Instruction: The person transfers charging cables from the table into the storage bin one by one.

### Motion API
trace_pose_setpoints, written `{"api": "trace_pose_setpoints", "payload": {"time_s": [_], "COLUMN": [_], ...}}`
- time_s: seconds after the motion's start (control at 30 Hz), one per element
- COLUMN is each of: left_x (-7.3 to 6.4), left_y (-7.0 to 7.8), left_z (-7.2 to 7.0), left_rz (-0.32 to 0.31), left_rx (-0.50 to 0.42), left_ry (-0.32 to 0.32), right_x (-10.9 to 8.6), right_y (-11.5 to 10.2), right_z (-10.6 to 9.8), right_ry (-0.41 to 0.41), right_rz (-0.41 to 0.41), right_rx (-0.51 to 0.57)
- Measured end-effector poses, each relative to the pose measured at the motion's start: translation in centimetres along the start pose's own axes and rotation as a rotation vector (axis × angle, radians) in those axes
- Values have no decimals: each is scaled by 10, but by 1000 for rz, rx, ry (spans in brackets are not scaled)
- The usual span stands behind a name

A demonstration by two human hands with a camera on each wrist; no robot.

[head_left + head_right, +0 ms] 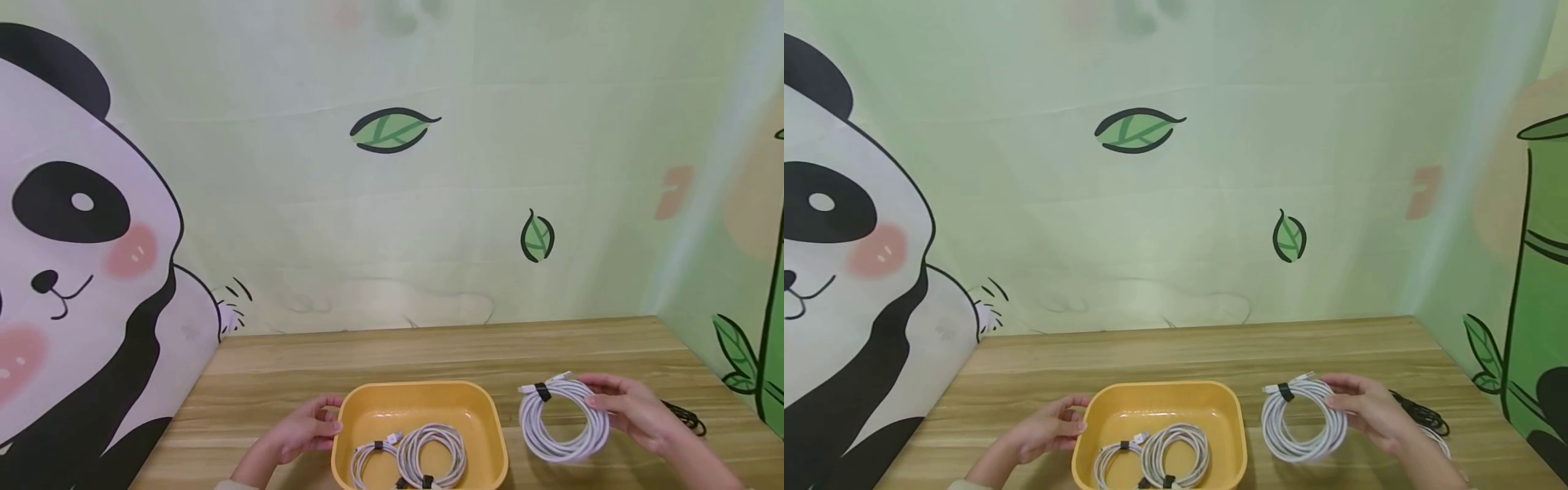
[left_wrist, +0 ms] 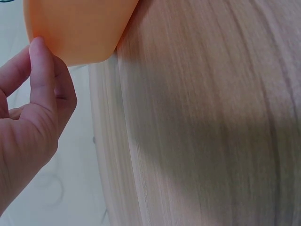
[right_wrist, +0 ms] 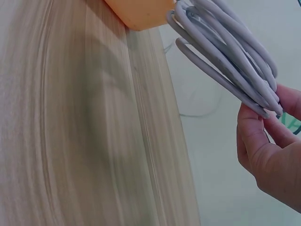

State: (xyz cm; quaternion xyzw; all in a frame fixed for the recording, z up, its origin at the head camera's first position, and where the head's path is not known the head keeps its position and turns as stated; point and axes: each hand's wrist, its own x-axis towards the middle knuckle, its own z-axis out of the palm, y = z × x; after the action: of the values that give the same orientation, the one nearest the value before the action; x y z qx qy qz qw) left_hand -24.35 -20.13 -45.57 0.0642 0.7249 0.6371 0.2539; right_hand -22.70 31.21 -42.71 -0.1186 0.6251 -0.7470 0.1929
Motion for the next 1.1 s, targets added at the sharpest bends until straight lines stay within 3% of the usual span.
{"api": "trace_pose_setpoints", "payload": {"time_s": [0.7,1.1], "left_x": [-1,0], "left_y": [2,0], "left_z": [1,0], "left_rz": [-6,7], "left_rx": [-11,-10], "left_ry": [-4,-2], "right_x": [16,30], "right_y": [-2,-2], "right_z": [27,45], "right_ry": [-38,18], "right_rz": [-57,-6], "right_rx": [-94,-155]}}
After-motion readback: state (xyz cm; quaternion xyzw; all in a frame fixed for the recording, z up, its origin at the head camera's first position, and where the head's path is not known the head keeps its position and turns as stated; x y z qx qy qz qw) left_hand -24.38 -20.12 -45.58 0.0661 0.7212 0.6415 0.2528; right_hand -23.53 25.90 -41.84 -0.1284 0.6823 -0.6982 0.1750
